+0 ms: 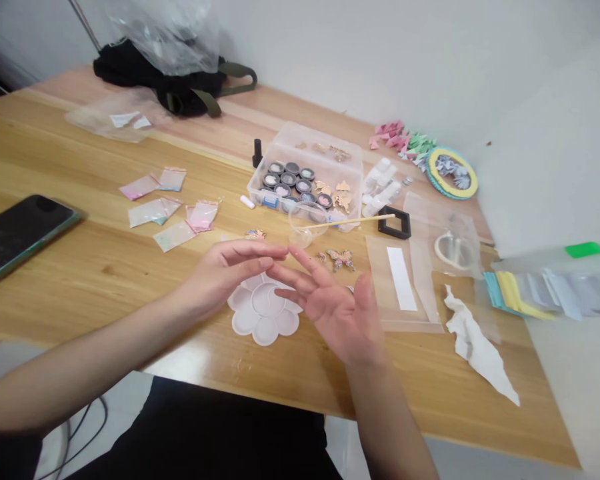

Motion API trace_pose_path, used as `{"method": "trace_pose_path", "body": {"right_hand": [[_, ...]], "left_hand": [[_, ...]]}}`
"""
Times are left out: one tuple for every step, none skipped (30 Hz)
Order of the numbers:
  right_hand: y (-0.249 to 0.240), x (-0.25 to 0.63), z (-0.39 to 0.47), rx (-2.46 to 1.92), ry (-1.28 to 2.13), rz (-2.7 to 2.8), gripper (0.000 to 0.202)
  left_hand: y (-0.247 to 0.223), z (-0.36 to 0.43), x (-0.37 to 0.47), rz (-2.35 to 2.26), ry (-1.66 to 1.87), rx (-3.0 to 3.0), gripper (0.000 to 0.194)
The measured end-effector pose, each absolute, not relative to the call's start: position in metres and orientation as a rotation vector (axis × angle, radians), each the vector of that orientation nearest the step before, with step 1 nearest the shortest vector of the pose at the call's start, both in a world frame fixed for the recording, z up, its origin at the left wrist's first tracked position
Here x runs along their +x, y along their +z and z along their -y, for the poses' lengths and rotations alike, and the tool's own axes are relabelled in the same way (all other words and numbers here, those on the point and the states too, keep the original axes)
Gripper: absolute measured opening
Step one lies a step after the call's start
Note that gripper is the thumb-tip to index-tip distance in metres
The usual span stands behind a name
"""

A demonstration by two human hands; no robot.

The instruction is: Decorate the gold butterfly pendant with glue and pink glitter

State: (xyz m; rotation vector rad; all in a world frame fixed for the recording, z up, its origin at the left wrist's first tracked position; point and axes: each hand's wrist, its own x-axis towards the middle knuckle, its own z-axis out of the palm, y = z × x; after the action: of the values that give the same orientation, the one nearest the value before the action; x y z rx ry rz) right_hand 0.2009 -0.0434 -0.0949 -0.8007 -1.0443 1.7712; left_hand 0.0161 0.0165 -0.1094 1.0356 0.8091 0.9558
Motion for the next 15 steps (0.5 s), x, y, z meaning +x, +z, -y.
{"method": "trace_pose_path", "body": {"right_hand": [[-0.0950, 0.2006, 0.0434, -0.805, 1.771, 1.045, 0.084], [-0.0949, 0.2004, 0.0434, -0.809, 1.775, 1.034, 0.085], [-0.0947, 0.2002, 0.0432, -0.813, 1.783, 1.014, 0.085], [-0.0944, 0.2002, 0.0431, -0.817, 1.792, 0.991, 0.086], [-0.0941, 0.2002, 0.0429, -0.818, 1.801, 0.974, 0.086], [-0.0939, 0.2002, 0.0427, -0.819, 1.806, 0.964, 0.086], [-0.0937, 0.2003, 0.0425, -0.823, 1.807, 0.964, 0.086], [-0.0936, 0.2002, 0.0423, -0.824, 1.806, 0.974, 0.086], [-0.0937, 0.2002, 0.0421, -0.823, 1.802, 0.988, 0.086], [-0.0938, 0.2001, 0.0419, -0.817, 1.798, 1.003, 0.085], [-0.0940, 0.2000, 0.0417, -0.806, 1.795, 1.017, 0.084], [-0.0943, 0.1999, 0.0414, -0.794, 1.795, 1.024, 0.083], [-0.0945, 0.1998, 0.0412, -0.783, 1.797, 1.023, 0.082], [-0.0945, 0.1998, 0.0411, -0.776, 1.800, 1.013, 0.082], [-0.0945, 0.1998, 0.0409, -0.774, 1.803, 0.997, 0.082]], "left_hand": [[-0.1092, -0.0167, 0.0159, -0.827, 0.990, 1.074, 0.013], [-0.1093, -0.0168, 0.0155, -0.841, 1.028, 1.109, 0.011], [-0.1097, -0.0167, 0.0148, -0.856, 1.077, 1.156, 0.010], [-0.1102, -0.0164, 0.0140, -0.873, 1.130, 1.224, 0.008], [-0.1106, -0.0160, 0.0131, -0.893, 1.185, 1.310, 0.006], [-0.1109, -0.0156, 0.0122, -0.915, 1.230, 1.402, 0.004], [-0.1109, -0.0153, 0.0114, -0.933, 1.264, 1.481, 0.003], [-0.1107, -0.0152, 0.0109, -0.943, 1.272, 1.515, 0.002], [-0.1103, -0.0154, 0.0105, -0.942, 1.249, 1.496, 0.003], [-0.1098, -0.0159, 0.0105, -0.929, 1.201, 1.430, 0.006], [-0.1093, -0.0166, 0.0107, -0.908, 1.146, 1.348, 0.009], [-0.1090, -0.0174, 0.0110, -0.885, 1.088, 1.273, 0.013], [-0.1089, -0.0182, 0.0115, -0.865, 1.046, 1.218, 0.016], [-0.1089, -0.0189, 0.0120, -0.852, 1.022, 1.185, 0.019], [-0.1089, -0.0194, 0.0123, -0.845, 1.024, 1.168, 0.020]]}}
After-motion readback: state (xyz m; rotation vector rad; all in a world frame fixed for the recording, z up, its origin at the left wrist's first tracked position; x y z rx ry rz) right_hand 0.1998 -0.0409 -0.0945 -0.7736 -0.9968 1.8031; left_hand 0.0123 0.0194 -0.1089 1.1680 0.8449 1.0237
